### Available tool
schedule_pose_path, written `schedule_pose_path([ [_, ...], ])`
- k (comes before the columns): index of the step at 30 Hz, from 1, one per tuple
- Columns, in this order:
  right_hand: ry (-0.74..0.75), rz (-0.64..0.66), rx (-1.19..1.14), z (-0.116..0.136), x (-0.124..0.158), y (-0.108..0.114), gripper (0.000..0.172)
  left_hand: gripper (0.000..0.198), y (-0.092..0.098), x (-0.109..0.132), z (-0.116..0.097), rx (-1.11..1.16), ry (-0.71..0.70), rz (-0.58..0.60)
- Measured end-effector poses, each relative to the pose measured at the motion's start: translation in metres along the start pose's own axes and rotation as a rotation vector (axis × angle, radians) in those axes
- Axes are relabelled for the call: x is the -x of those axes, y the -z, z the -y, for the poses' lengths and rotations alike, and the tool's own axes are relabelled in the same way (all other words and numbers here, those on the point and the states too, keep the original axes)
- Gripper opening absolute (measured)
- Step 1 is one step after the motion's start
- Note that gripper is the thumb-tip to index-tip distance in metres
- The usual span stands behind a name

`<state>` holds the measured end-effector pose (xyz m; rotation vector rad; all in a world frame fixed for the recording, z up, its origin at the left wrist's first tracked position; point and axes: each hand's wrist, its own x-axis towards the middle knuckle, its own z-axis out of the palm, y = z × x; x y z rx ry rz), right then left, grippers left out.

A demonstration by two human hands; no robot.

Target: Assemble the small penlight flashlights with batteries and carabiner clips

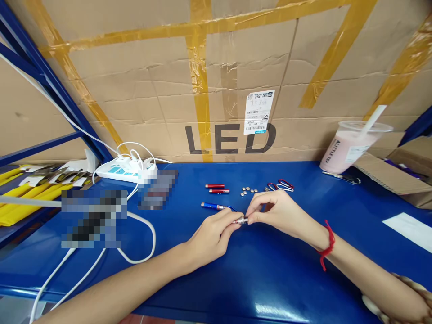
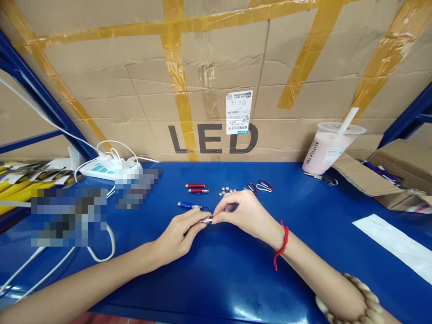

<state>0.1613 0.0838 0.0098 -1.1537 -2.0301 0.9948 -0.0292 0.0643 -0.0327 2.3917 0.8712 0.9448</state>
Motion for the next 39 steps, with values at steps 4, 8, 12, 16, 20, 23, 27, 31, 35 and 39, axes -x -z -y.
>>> schedule_pose_path([
  [4,0.022,-0.006,0.039,-0.001,0.001,-0.002,0.016,0.025,0.001,-0.002,0.002,-0.034,-0.048,-0.023],
  [8,0.013,-0.009,0.030,-0.002,0.002,-0.003,0.023,0.026,0.001,-0.002,0.004,-0.045,-0.056,-0.030],
  [12,-0.039,0.009,-0.015,-0.004,0.002,-0.004,0.026,0.027,0.000,-0.002,0.008,-0.063,-0.088,-0.046],
  [16,-0.061,0.011,-0.035,-0.004,0.002,-0.003,0.029,0.029,0.001,-0.002,0.009,-0.043,-0.088,-0.066],
  [20,-0.061,0.024,-0.018,-0.004,0.000,0.000,0.030,0.028,0.002,-0.004,0.006,0.012,-0.031,-0.056],
  [23,-0.061,0.033,-0.026,-0.003,0.000,0.003,0.031,0.027,0.002,-0.006,0.003,0.043,0.015,-0.055],
  [27,-0.049,0.024,-0.009,-0.006,0.000,0.004,0.034,0.027,0.002,-0.007,0.000,0.030,0.051,-0.037],
  [31,0.068,0.030,0.130,-0.008,0.000,0.005,0.031,0.027,0.001,-0.005,0.001,-0.003,0.026,-0.031],
  [35,0.325,0.083,0.352,-0.008,0.003,0.006,0.024,0.027,-0.002,-0.002,0.005,0.000,-0.015,-0.031],
  [39,0.442,0.055,0.421,-0.009,0.006,0.006,0.025,0.028,-0.003,-0.001,0.006,0.006,-0.061,-0.098],
])
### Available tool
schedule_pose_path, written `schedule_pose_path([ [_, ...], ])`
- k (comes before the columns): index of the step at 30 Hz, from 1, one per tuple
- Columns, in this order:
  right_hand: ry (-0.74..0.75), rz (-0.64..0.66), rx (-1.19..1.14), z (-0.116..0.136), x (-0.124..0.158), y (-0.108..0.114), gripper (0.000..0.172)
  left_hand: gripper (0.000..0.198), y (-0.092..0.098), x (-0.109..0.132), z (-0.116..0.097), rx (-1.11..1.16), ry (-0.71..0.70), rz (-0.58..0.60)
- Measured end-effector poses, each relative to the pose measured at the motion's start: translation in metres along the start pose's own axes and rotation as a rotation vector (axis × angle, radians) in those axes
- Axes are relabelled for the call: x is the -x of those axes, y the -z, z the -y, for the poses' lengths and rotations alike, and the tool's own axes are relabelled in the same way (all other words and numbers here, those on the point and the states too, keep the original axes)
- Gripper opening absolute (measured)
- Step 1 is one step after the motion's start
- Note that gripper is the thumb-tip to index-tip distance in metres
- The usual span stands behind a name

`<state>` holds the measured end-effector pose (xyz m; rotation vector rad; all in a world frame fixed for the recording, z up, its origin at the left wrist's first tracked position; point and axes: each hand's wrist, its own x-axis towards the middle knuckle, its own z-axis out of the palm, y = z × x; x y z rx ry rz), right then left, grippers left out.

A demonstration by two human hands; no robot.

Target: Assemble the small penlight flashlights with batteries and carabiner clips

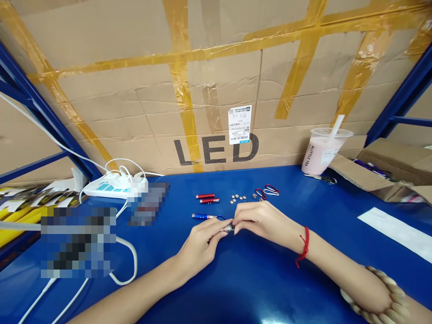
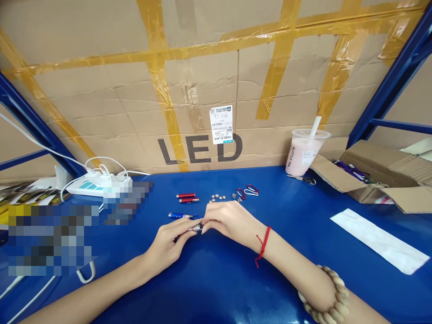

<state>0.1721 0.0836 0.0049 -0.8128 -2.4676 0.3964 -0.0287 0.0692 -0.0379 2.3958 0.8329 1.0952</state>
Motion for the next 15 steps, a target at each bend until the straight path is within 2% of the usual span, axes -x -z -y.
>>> schedule_pose_path([
  [3,-0.014,-0.059,-0.069,0.001,0.000,-0.003,0.022,0.029,0.001,-0.001,-0.002,-0.002,-0.023,-0.050],
  [6,-0.100,-0.086,-0.155,0.005,-0.002,-0.007,0.022,0.030,0.002,-0.002,-0.003,-0.014,-0.058,-0.085],
  [11,-0.309,0.000,-0.316,0.010,-0.004,-0.016,0.025,0.026,0.003,-0.004,-0.002,-0.057,-0.188,-0.089],
  [15,-0.398,0.036,-0.440,0.006,-0.004,-0.019,0.031,0.020,0.004,-0.006,-0.001,-0.043,-0.104,-0.066],
])
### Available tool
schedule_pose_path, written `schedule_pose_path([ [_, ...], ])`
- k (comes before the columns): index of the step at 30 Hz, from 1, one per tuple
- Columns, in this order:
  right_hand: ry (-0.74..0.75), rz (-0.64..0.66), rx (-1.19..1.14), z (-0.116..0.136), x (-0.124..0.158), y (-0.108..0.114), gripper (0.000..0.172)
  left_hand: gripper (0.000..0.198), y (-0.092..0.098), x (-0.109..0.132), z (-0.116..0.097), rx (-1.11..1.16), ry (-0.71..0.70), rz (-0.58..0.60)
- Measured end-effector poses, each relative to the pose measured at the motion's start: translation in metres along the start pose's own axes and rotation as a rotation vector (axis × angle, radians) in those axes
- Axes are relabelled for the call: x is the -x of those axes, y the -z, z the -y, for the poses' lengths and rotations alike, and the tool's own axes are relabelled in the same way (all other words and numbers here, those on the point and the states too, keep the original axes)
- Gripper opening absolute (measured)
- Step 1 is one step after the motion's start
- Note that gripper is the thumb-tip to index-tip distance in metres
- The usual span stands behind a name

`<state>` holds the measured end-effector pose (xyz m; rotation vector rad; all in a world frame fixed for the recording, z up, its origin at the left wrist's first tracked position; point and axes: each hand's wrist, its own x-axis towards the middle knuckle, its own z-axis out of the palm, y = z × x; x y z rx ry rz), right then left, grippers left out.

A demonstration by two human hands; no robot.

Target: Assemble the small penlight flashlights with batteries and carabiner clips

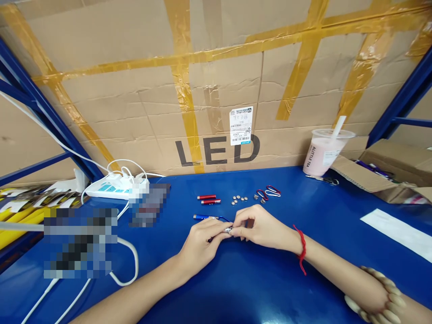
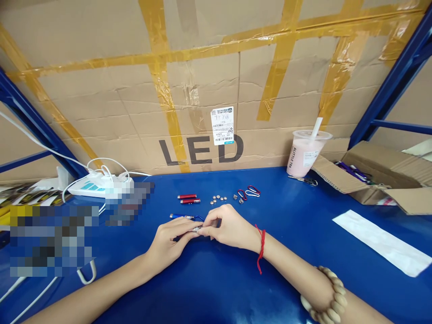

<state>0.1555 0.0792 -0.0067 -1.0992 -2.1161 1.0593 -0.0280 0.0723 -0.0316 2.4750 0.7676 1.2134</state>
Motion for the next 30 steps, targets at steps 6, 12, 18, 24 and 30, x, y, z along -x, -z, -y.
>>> schedule_pose_path([
  [6,0.026,-0.076,0.078,-0.004,-0.004,0.007,0.033,0.017,0.001,-0.003,-0.005,-0.003,0.200,-0.020],
  [12,0.334,-0.301,0.367,-0.006,-0.003,0.015,0.025,0.016,0.000,-0.006,-0.007,0.037,0.381,-0.006],
  [18,0.584,-0.367,0.545,-0.007,-0.001,0.014,0.020,0.020,0.000,-0.007,-0.009,0.106,0.415,0.003],
  [24,0.633,-0.389,0.580,-0.007,-0.001,0.014,0.018,0.020,-0.002,-0.005,-0.008,0.191,0.428,-0.017],
  [30,0.661,-0.396,0.583,-0.009,-0.001,0.014,0.017,0.017,-0.002,-0.005,-0.008,0.202,0.422,0.027],
])
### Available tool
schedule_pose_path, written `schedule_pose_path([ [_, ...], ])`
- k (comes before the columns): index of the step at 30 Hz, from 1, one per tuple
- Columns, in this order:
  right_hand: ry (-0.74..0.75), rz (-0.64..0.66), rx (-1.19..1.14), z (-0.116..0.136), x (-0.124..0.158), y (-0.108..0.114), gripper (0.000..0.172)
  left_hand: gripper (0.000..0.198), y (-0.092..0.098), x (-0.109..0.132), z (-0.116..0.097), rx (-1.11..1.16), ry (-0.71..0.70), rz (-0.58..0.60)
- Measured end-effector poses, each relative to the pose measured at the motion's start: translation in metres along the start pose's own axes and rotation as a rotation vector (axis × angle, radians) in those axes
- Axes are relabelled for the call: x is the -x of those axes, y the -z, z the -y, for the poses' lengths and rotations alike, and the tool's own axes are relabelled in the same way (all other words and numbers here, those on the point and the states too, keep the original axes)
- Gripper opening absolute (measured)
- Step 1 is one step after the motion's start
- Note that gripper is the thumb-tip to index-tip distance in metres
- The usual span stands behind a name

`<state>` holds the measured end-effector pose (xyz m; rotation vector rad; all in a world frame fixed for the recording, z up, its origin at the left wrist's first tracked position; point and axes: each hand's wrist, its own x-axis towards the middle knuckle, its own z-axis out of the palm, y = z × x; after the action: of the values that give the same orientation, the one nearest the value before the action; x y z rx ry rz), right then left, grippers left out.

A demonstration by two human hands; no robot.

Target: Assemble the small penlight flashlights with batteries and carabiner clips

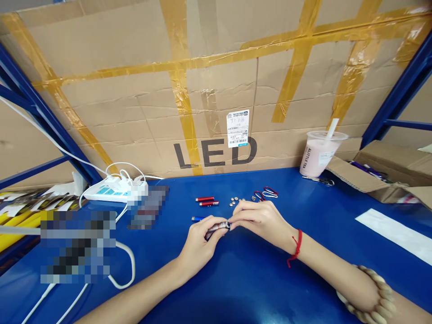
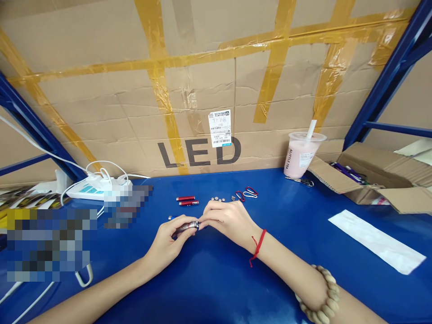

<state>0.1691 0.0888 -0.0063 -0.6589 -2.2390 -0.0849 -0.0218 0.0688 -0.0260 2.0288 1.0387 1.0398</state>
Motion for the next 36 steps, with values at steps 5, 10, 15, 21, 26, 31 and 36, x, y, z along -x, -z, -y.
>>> schedule_pose_path([
  [5,-0.028,0.032,-0.093,-0.001,0.001,0.000,0.019,0.019,0.002,0.001,-0.003,0.016,0.003,0.070],
  [10,-0.088,0.045,-0.207,-0.001,0.001,-0.003,0.017,0.012,0.001,0.005,0.001,0.063,0.041,0.056],
  [15,-0.178,0.093,-0.246,0.003,0.002,-0.004,0.016,0.012,-0.001,0.005,0.006,0.046,-0.011,0.061],
  [21,-0.290,0.117,-0.246,0.007,0.003,-0.005,0.013,0.013,0.000,0.006,0.003,0.029,-0.056,0.034],
  [26,-0.393,0.133,-0.255,0.012,0.001,-0.006,0.010,0.012,-0.001,0.008,0.001,0.021,-0.077,-0.026],
  [31,-0.620,0.163,-0.331,0.019,-0.003,-0.008,0.014,0.011,-0.002,0.007,0.001,0.002,-0.138,-0.118],
  [36,-0.803,0.243,-0.432,0.022,-0.007,-0.009,0.022,0.013,0.000,0.006,0.004,-0.031,-0.128,-0.067],
])
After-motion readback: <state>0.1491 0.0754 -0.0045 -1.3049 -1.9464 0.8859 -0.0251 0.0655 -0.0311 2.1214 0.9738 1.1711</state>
